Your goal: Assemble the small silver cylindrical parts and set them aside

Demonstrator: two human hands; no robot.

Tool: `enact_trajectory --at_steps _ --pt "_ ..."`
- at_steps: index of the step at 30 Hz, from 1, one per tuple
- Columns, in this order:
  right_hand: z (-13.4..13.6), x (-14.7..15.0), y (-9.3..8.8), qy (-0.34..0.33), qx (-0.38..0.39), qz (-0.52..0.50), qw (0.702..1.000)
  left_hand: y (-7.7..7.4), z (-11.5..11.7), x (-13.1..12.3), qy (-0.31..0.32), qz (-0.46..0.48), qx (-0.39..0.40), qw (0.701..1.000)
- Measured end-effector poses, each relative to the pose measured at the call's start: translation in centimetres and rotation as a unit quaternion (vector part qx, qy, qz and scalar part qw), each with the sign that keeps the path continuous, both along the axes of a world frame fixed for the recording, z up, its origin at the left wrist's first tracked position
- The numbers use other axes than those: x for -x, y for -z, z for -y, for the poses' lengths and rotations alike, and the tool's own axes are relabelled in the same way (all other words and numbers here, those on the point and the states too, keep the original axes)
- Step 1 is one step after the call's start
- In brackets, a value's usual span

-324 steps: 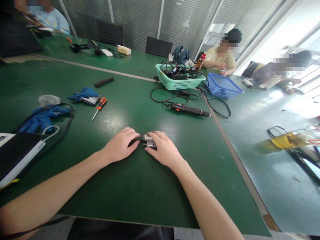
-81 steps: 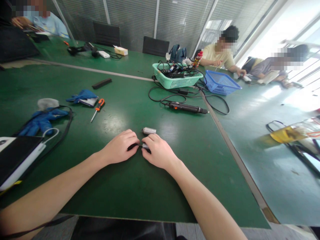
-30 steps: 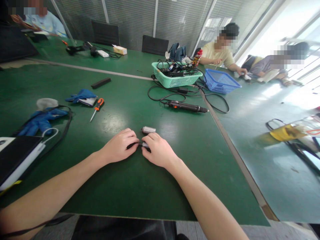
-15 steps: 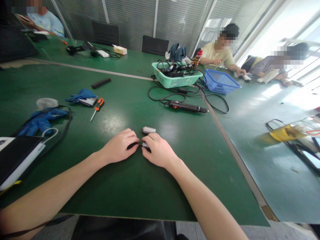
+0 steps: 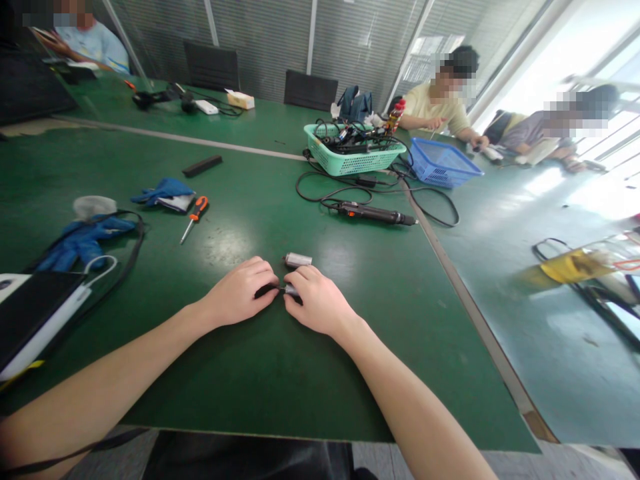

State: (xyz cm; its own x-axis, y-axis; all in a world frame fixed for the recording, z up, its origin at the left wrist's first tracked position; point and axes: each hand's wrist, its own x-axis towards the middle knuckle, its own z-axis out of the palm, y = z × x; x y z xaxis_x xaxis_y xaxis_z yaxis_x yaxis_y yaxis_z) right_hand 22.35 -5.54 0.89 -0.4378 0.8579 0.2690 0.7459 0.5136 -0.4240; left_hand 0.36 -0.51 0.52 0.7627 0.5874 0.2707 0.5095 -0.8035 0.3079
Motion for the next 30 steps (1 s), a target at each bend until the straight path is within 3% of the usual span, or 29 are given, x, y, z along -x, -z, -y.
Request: enact_trajectory --at_steps 30 --pt "-0.06 -0.08 0.01 -0.009 0.0 0.003 1.0 0.17 -0.13 0.14 0.02 0.014 -0.004 1.0"
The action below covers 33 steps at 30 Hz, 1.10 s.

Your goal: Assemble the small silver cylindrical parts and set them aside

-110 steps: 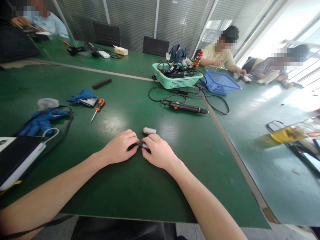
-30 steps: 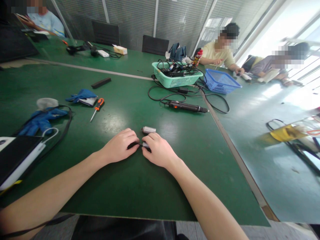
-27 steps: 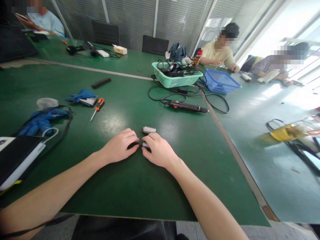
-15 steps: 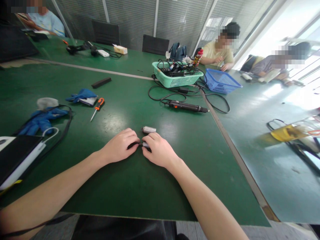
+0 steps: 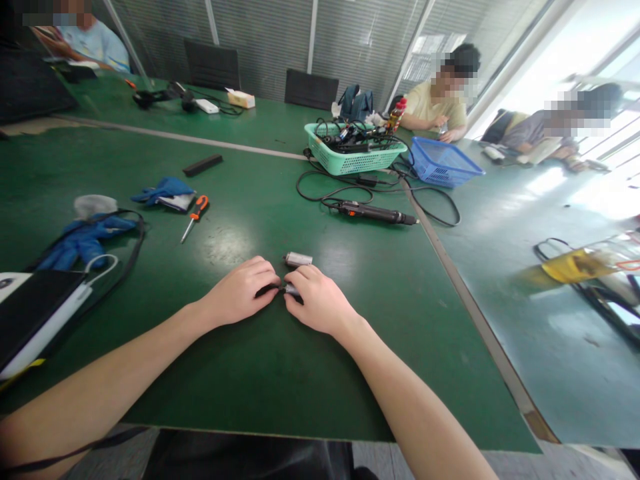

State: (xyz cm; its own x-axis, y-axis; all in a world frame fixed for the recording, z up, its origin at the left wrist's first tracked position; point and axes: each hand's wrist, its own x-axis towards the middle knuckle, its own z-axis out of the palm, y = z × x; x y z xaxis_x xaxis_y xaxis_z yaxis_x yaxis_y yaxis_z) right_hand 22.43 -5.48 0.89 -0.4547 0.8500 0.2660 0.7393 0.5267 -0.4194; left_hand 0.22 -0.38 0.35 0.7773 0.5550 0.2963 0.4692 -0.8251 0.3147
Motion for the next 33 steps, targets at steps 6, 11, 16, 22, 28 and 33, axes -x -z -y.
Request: enact_trajectory --at_steps 6,11,16,22,28,33 --pt "0.02 -0.07 0.15 0.0 -0.001 0.0 1.0 -0.11 0.06 -0.07 0.004 0.001 0.001 1.0" --pt "0.01 -0.11 0.19 -0.001 -0.003 -0.002 1.0 -0.16 0.06 -0.03 0.008 0.002 0.002 1.0" --pt "0.0 -0.07 0.23 -0.001 0.0 0.0 1.0 -0.12 0.01 0.01 0.012 0.006 0.0 1.0" --pt "0.1 0.05 -0.06 0.0 0.001 -0.005 1.0 -0.13 0.03 0.02 0.019 0.004 0.006 1.0" --pt "0.13 0.06 -0.19 -0.001 -0.001 0.0 1.0 -0.12 0.03 0.04 0.024 0.0 0.015 1.0" --pt "0.12 0.09 -0.17 -0.004 0.0 0.01 1.0 -0.11 0.11 0.0 0.036 0.0 0.019 0.999"
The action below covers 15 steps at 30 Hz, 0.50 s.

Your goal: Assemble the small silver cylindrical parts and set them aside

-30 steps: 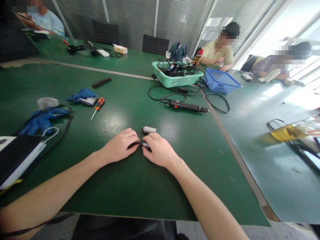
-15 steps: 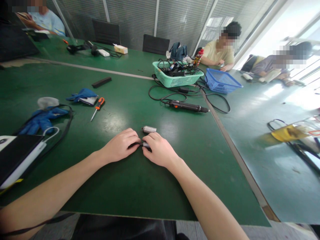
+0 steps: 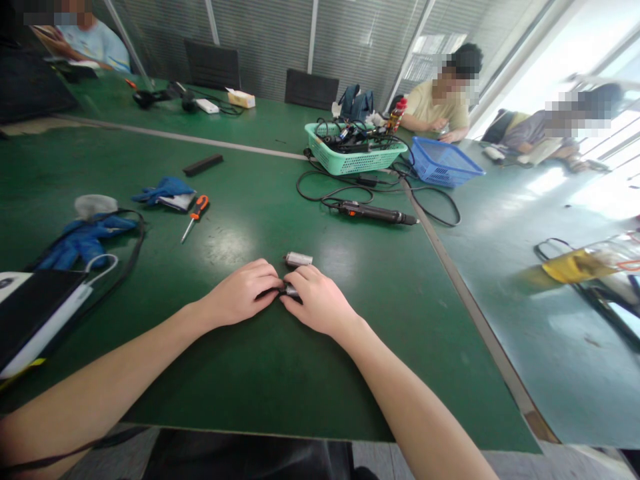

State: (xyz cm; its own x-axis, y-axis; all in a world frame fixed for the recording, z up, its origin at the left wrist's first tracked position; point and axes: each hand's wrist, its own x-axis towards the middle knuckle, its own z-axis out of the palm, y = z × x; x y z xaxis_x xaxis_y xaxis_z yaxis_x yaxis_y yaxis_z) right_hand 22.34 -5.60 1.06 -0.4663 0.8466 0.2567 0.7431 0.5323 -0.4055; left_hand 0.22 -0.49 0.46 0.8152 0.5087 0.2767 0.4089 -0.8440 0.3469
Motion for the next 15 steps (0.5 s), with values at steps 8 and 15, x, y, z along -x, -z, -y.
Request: enact_trajectory --at_steps 8,15 --pt "-0.01 0.03 0.02 -0.003 -0.001 0.002 1.0 0.09 0.02 -0.04 -0.002 0.0 -0.003 1.0" --pt "0.05 0.02 -0.11 -0.002 -0.001 0.001 1.0 -0.06 -0.03 -0.06 -0.002 -0.005 0.0 1.0"
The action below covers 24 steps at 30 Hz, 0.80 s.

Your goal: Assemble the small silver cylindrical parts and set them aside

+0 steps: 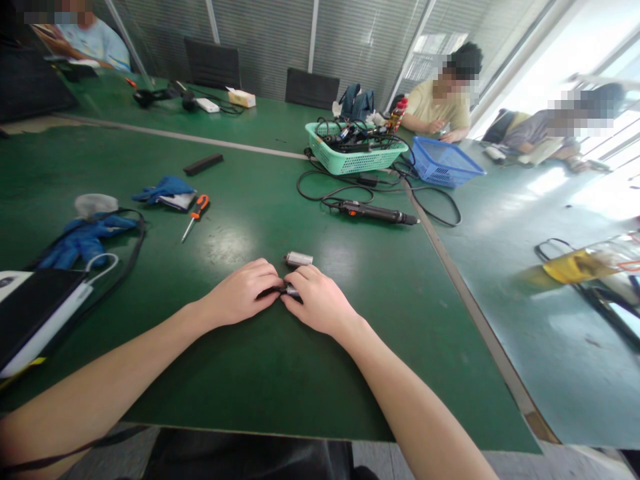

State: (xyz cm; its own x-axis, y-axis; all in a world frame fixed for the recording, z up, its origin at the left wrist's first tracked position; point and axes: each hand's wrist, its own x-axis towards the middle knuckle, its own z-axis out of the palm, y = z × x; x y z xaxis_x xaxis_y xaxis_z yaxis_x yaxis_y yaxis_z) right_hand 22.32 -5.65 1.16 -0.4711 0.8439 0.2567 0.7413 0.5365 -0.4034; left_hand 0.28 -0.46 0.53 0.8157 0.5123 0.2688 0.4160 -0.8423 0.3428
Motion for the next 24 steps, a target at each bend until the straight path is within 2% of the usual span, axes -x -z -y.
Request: enact_trajectory --at_steps 24 --pt "0.03 0.1 0.12 -0.001 -0.005 0.001 1.0 0.04 0.13 -0.08 -0.027 -0.004 -0.011 1.0"
